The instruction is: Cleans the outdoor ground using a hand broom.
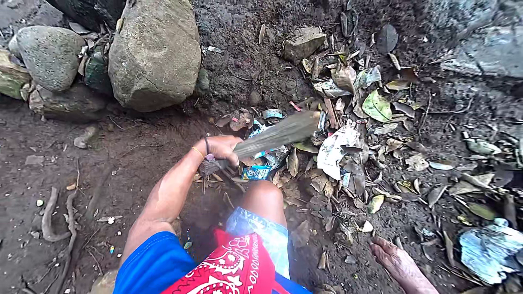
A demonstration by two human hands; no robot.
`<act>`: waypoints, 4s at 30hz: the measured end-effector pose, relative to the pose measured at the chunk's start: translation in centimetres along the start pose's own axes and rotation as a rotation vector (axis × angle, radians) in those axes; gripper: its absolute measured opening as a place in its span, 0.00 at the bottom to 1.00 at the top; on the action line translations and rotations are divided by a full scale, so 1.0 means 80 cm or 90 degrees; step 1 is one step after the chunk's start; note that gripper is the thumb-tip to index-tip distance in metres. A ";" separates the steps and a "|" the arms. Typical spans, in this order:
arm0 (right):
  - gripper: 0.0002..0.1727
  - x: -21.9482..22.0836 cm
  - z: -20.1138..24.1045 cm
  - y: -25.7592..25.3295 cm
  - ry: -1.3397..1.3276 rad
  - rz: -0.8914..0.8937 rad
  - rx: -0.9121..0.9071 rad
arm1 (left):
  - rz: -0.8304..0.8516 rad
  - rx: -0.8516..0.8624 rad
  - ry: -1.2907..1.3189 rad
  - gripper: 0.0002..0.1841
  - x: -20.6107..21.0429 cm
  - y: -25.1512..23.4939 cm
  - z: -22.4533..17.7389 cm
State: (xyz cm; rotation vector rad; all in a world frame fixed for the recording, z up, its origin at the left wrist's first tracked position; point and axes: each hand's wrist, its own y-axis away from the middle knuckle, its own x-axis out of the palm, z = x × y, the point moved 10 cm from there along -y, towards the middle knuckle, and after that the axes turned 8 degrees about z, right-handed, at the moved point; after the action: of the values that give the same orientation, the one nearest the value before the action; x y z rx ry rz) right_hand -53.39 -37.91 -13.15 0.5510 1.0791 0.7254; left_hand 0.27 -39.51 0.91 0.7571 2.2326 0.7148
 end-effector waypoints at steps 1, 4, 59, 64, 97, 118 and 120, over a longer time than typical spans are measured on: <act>0.21 -0.002 0.001 0.003 0.003 -0.006 -0.007 | 0.028 0.012 -0.034 0.32 0.010 0.011 -0.013; 0.20 -0.007 0.009 0.019 0.005 -0.018 -0.019 | -0.075 0.033 -0.002 0.34 -0.014 0.040 -0.025; 0.16 -0.041 0.139 0.028 -0.021 -0.034 -0.456 | -0.120 -0.216 -0.489 0.51 -0.001 -0.295 -0.242; 0.16 -0.040 0.154 0.023 -0.004 -0.046 -0.499 | -0.198 -0.079 -0.592 0.52 -0.019 -0.244 -0.231; 0.16 -0.073 0.110 0.083 -0.102 -0.206 -0.573 | -0.495 -0.331 -0.255 0.41 -0.111 -0.262 -0.292; 0.15 -0.058 0.131 0.058 -0.071 -0.168 -0.555 | -0.332 -0.130 -0.518 0.46 -0.085 -0.223 -0.191; 0.15 -0.058 0.134 0.061 -0.065 -0.170 -0.563 | -0.395 -0.204 -0.443 0.46 -0.108 -0.221 -0.183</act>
State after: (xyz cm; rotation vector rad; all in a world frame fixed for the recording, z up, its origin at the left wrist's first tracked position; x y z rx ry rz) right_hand -46.09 -38.87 -2.88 -0.3053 0.6230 0.8383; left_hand -10.63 -61.46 2.00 0.0917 1.5263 0.3933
